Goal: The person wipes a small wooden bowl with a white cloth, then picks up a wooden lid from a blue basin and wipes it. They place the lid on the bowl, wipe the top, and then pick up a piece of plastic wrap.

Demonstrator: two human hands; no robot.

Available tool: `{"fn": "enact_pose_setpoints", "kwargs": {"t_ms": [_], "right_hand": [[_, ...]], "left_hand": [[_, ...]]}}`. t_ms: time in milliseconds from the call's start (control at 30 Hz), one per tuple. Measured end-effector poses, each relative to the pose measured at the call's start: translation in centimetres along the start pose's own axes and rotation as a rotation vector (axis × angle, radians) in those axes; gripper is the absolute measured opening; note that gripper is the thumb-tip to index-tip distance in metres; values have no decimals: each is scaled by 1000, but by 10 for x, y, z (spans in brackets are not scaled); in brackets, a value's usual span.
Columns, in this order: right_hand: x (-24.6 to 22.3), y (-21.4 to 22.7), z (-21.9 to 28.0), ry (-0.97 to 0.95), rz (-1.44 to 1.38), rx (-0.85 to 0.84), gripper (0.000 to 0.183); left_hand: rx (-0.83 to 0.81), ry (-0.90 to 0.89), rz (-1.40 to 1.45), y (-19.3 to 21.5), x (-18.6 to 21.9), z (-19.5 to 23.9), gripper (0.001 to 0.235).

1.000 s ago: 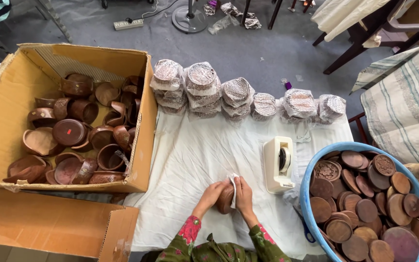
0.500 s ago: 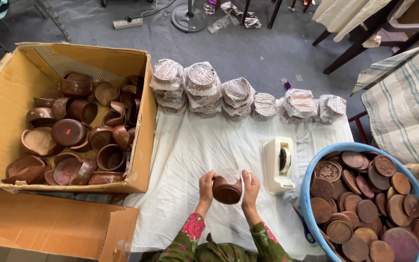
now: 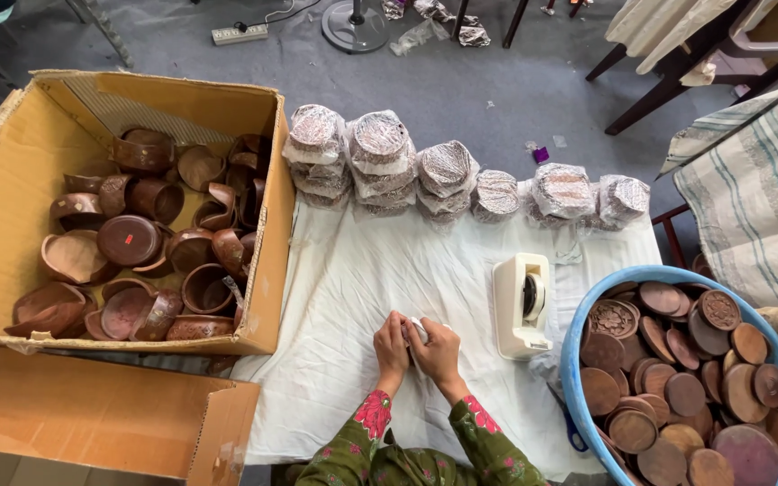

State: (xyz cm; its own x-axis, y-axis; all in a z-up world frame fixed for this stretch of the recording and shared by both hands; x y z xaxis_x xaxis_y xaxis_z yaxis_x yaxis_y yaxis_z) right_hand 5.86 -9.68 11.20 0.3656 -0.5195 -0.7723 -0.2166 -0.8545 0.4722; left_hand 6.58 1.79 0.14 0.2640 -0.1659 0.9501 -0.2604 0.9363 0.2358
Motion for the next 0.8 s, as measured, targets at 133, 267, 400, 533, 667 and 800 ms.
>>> {"fn": "enact_pose_setpoints", "kwargs": {"t_ms": [133, 267, 400, 533, 667, 800], "right_hand": [[48, 3, 7, -199, 6, 9, 33], [134, 14, 23, -474, -399, 174, 39], [199, 14, 64, -979, -1099, 411, 42], [206, 27, 64, -892, -852, 375, 41], [160, 42, 40, -803, -718, 427, 38], [139, 46, 33, -583, -410, 316, 38]], "left_hand": [[18, -126, -97, -9, 6, -1, 43], [85, -390, -158, -3, 46, 29, 43], [-182, -404, -38, -19, 29, 50, 96], [-193, -296, -183, -25, 10, 49, 101], [-199, -489, -361, -33, 32, 58, 121], [-263, -413, -474, -40, 21, 55, 138]]}}
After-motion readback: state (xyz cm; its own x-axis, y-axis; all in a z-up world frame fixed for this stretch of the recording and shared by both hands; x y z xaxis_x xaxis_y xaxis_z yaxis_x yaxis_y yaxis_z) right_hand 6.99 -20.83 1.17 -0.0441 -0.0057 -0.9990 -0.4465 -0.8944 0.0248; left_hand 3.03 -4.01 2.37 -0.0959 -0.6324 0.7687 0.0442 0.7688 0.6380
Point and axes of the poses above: each hand's wrist, its own z-axis away from the middle knuckle, its own y-axis out of the back of the hand, x = y × z, the point moved 7 cm from there along -z, towards the middle knuckle, and after that the axes turned 11 degrees about -z, right-handed, at the moved point
